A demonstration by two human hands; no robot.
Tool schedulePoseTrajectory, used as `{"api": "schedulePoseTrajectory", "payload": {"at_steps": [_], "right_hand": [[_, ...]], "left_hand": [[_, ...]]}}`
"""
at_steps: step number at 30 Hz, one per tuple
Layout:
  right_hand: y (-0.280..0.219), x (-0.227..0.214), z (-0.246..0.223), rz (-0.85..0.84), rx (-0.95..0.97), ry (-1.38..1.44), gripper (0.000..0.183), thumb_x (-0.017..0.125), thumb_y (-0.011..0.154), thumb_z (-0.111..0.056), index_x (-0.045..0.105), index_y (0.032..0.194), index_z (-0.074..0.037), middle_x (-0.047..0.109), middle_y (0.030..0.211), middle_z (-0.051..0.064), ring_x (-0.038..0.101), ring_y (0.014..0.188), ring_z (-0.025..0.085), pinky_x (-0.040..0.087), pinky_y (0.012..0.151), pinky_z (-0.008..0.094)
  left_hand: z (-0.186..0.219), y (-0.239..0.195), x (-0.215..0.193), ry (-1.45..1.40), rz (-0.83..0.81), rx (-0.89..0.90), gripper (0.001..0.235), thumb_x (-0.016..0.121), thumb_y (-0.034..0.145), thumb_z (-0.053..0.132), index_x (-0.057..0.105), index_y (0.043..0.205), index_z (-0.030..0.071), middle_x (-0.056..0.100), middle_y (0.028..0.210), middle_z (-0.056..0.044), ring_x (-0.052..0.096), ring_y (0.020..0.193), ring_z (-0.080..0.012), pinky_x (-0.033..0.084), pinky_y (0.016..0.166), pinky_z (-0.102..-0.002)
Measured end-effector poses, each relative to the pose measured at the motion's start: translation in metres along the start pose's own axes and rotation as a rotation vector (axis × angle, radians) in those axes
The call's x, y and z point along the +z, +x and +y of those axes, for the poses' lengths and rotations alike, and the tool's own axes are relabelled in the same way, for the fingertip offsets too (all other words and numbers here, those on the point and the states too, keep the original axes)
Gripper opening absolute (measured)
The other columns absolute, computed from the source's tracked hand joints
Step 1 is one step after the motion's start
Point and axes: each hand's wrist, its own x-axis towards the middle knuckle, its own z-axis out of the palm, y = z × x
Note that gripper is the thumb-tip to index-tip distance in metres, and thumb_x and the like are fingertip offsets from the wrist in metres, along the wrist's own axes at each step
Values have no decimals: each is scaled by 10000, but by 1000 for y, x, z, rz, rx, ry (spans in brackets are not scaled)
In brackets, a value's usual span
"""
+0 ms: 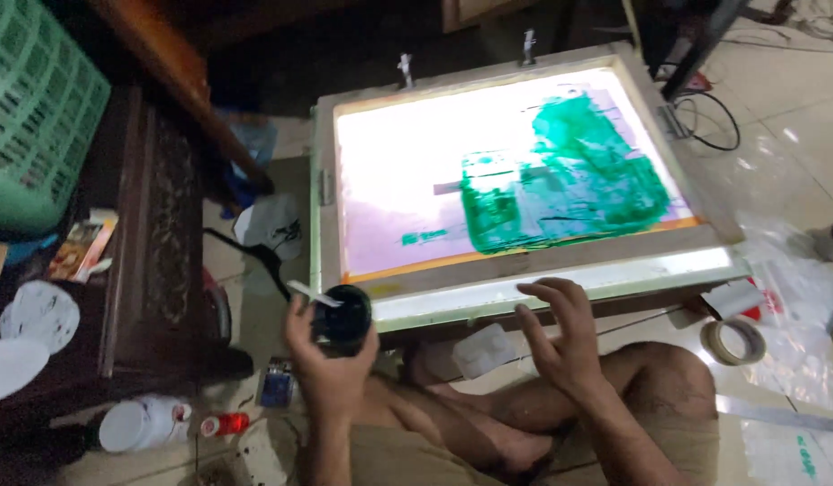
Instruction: Preparing a screen for printing by applying and spreading green emulsion on a light box.
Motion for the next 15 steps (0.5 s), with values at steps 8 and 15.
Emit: {"api": "schedulePoseTrajectory", "payload": {"at_steps": [8,15], "right_hand": [[79,-46,-37,-204,-116,35,350,731,916,-321,750,1194,-108,679,983,92,636,945,301,519,814,440],[118,-73,-28,-359,-106,-203,180,743,866,-264,833,930,-121,706,727,108,668,680,346,537,605,485]], "left_hand": [[82,-26,106,-227,-233,8,1062,924,619,148,378,1525,54,674,1312,-167,662,1222,-323,518,1040,-424],[118,-50,162,-363,-338,77,1110,919,594,127,336,1535,52,672,1312,-182,640,1247,-387,498,1083,-509]]}}
